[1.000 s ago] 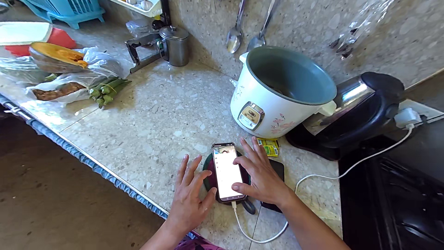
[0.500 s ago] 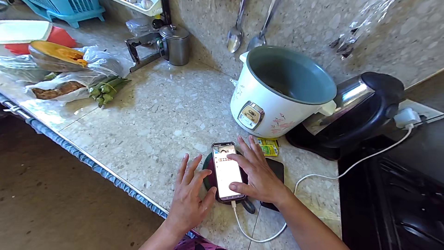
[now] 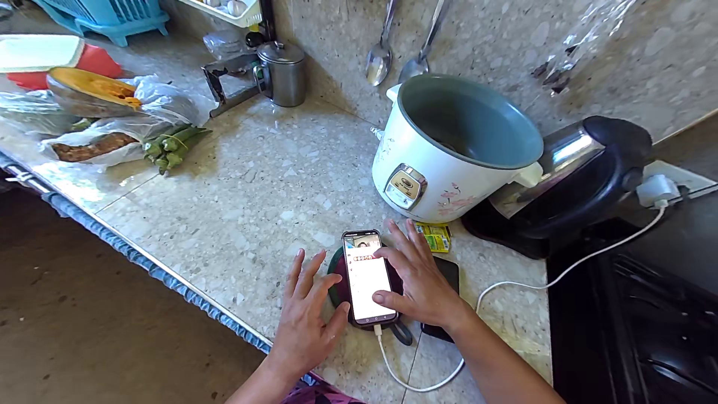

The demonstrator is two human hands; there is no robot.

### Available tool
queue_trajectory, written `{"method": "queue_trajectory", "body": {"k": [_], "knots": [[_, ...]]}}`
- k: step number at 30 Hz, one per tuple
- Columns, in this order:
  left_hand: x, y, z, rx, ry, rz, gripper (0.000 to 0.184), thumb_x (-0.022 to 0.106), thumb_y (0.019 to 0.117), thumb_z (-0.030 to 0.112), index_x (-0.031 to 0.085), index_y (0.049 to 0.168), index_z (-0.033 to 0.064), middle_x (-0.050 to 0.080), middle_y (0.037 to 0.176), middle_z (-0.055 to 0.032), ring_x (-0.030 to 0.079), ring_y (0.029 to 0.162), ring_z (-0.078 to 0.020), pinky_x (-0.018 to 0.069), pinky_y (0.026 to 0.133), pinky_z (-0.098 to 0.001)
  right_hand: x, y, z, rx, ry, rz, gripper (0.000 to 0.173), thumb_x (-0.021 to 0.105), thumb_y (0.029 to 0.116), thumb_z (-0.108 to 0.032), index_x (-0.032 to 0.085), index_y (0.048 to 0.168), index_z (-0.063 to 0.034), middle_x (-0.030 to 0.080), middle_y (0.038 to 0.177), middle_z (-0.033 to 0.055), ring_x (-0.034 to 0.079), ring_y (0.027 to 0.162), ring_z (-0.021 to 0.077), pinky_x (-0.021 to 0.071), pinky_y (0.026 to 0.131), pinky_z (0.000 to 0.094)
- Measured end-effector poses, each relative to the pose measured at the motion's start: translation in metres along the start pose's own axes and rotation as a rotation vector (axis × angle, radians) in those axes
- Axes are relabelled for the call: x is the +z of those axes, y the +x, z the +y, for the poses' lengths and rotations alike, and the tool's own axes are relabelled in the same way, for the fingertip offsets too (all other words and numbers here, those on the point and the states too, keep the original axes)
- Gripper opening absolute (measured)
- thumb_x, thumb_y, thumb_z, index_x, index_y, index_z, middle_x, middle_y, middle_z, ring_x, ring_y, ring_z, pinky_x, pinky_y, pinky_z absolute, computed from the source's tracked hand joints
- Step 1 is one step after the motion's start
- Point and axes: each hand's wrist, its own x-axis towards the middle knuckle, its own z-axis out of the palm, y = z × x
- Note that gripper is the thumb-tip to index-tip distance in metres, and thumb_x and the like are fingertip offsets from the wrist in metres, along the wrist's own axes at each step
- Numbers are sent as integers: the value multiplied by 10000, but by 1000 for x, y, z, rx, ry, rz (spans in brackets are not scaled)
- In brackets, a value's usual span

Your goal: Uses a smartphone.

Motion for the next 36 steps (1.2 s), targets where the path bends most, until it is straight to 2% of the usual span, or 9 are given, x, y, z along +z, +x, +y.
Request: {"method": "queue_trajectory", "body": {"k": [19, 24, 30, 36], "knots": [[0, 0, 0, 3, -1, 10, 291, 630, 928, 380, 674, 1133, 179, 497, 1533, -144, 283, 1513, -416, 268, 1213, -573, -2, -1, 5, 10, 0, 46, 934, 320, 819, -940, 646, 1326, -227, 272, 1682, 162, 101, 1572, 449, 94, 1234, 696], [0, 0, 0, 8, 6, 11, 290, 626, 930, 386, 677, 1128, 180, 506, 1525, -144, 289, 1510, -415, 271, 1211, -579, -1, 1, 2, 11, -1, 17, 908, 337, 816, -938, 647, 1340, -264, 260, 1686, 167, 87, 1571, 458, 87, 1232, 700], [0, -1, -1, 9, 3, 9, 285, 623, 935, 382, 680, 1121, 174, 505, 1525, -150, 294, 1507, -419, 271, 1210, -579, -1, 1, 3, 16, -5, 20, 922, 324, 816, -941, 659, 1304, -235, 276, 1679, 167, 93, 1571, 455, 79, 1233, 699], [0, 0, -1, 7, 4, 9, 285, 627, 930, 381, 681, 1120, 175, 500, 1530, -144, 287, 1511, -416, 266, 1213, -580, 0, 1, 3, 9, -3, 13, 912, 322, 816, -941, 659, 1300, -245, 260, 1685, 169, 85, 1571, 459, 85, 1232, 699]]}}
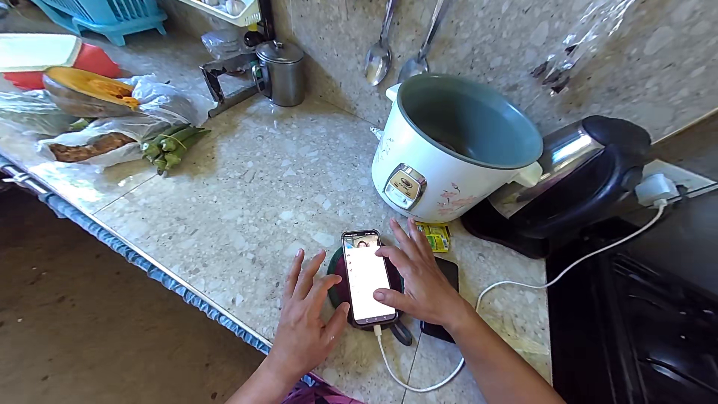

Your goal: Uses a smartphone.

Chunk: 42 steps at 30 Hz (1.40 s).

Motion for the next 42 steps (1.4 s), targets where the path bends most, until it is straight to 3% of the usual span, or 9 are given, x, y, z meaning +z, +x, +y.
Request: {"method": "queue_trajectory", "body": {"k": [9, 33, 38, 42], "knots": [[0, 0, 0, -2, -4, 2, 296, 622, 932, 393, 682, 1131, 181, 505, 1527, -146, 290, 1510, -417, 263, 1212, -580, 3, 11, -18, -70, -49, -130, 896, 349, 814, -935, 595, 1408, -310, 213, 1704, 153, 69, 1574, 455, 95, 1226, 700], [0, -1, 0, -4, -21, 3, 297, 631, 925, 382, 688, 1127, 172, 504, 1526, -148, 292, 1507, -424, 275, 1207, -584, 3, 9, -22, -73, -22, -102, 904, 337, 821, -931, 596, 1408, -295, 216, 1704, 147, 73, 1575, 449, 105, 1226, 704], [-1, 0, -2, 46, -43, -18, 314, 624, 924, 456, 708, 1128, 233, 494, 1536, -143, 267, 1515, -430, 259, 1207, -598, -12, -11, -14, -65, 31, -24, 865, 393, 827, -907, 624, 1366, -270, 251, 1690, 162, 77, 1572, 458, 120, 1214, 725], [-3, 0, 0, 107, -54, -90, 297, 619, 920, 510, 727, 1090, 292, 453, 1573, -130, 218, 1529, -443, 246, 1206, -615, -14, -38, -12, -91, 54, 50, 861, 359, 837, -911, 642, 1317, -255, 278, 1673, 190, 107, 1561, 480, 150, 1220, 700]]}}
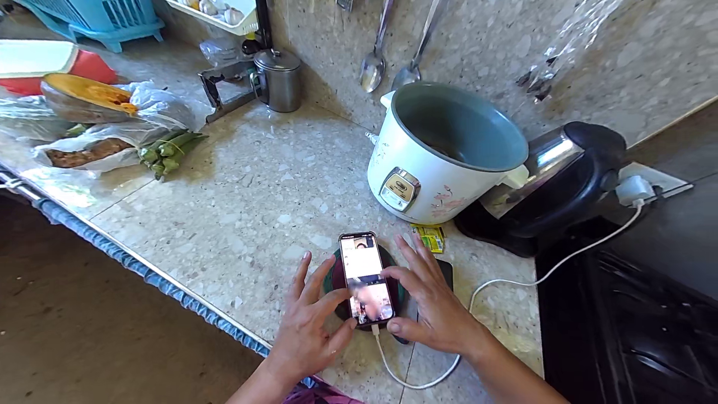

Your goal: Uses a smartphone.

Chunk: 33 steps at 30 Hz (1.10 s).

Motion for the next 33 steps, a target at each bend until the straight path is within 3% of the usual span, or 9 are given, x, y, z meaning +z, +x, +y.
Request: {"method": "queue_trajectory", "body": {"k": [6, 14, 20, 28, 33], "knots": [[-1, 1, 1, 38, 11, -72, 292, 623, 909, 533, 729, 1050, 300, 421, 1602, -98, 185, 1537, -445, 233, 1207, -622, 15, -23, -8, -33, -5, -4, 836, 343, 838, -916, 647, 1274, -271, 263, 1682, 176, 100, 1564, 475, 128, 1223, 700], [0, 1, 2, 41, 19, -72, 286, 624, 908, 542, 725, 1021, 299, 417, 1609, -73, 188, 1537, -444, 230, 1198, -639, 24, -15, -14, -42, -41, -74, 849, 337, 842, -913, 580, 1408, -329, 208, 1702, 173, 73, 1566, 479, 103, 1216, 718], [0, 1, 2, 39, 29, -74, 279, 625, 906, 535, 727, 1009, 296, 426, 1604, -73, 194, 1536, -441, 230, 1195, -635, 21, -16, -12, -38, 1, -11, 798, 366, 847, -900, 633, 1271, -279, 259, 1685, 172, 106, 1565, 472, 128, 1218, 709], [1, 1, 2, 40, 50, -98, 274, 631, 903, 525, 747, 1011, 302, 416, 1613, -55, 181, 1539, -446, 226, 1190, -649, 19, -20, -9, -37, 11, -6, 784, 341, 847, -907, 656, 1175, -268, 266, 1685, 160, 106, 1568, 459, 128, 1217, 705], [1, 1, 2, 46, 46, -94, 279, 628, 902, 530, 745, 999, 296, 434, 1602, -49, 193, 1534, -452, 220, 1184, -661, 19, -25, -8, -39, 22, -45, 762, 348, 860, -893, 664, 1187, -282, 235, 1699, 145, 78, 1574, 450, 131, 1217, 703]]}}
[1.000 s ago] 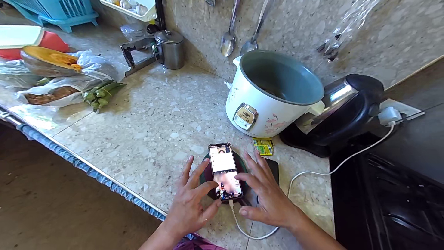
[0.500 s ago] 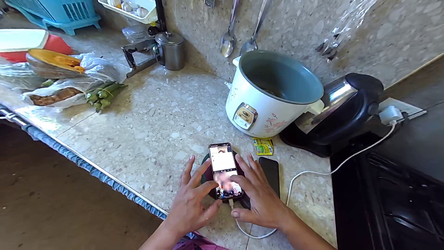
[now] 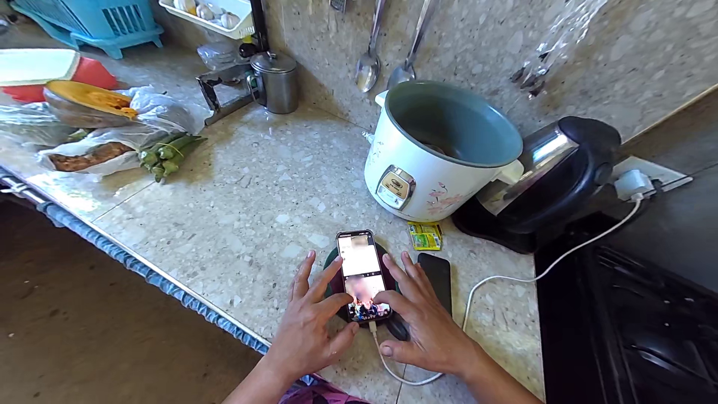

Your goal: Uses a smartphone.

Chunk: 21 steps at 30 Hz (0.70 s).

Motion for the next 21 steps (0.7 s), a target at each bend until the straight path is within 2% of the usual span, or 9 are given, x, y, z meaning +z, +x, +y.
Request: {"method": "queue_trajectory", "body": {"k": [6, 10, 13, 18, 21], "knots": [[0, 0, -1, 11, -15, 23, 303, 605, 916, 548, 738, 992, 286, 444, 1595, -60, 197, 1536, -441, 228, 1200, -623, -2, 2, 1, 25, -12, 15, 816, 325, 853, -906, 663, 1210, -254, 259, 1687, 166, 119, 1563, 470, 139, 1217, 702], [0, 0, -1, 3, -19, 21, 305, 608, 914, 549, 739, 1008, 290, 446, 1593, -60, 194, 1535, -442, 235, 1194, -624, -3, 9, 0, 41, -21, 8, 881, 341, 839, -915, 618, 1365, -266, 243, 1693, 165, 107, 1567, 464, 136, 1214, 713], [0, 0, 0, -3, -24, 18, 306, 612, 910, 548, 742, 1002, 286, 439, 1599, -55, 190, 1538, -441, 235, 1197, -623, -3, 14, -1, 55, -47, -14, 893, 356, 835, -913, 581, 1425, -282, 234, 1697, 159, 104, 1567, 465, 138, 1206, 725], [0, -1, -1, -13, -18, 25, 308, 609, 912, 553, 740, 1004, 290, 430, 1605, -47, 183, 1541, -432, 234, 1203, -612, 1, 18, 7, 64, -60, 50, 875, 359, 828, -921, 625, 1343, -265, 260, 1690, 148, 118, 1571, 445, 141, 1221, 714], [0, -1, -1, -11, -15, 26, 306, 608, 913, 551, 740, 1003, 290, 435, 1601, -54, 188, 1539, -437, 235, 1201, -616, 1, 16, 8, 79, -80, 22, 866, 356, 820, -929, 630, 1319, -276, 241, 1699, 136, 101, 1576, 435, 133, 1223, 708]]}}
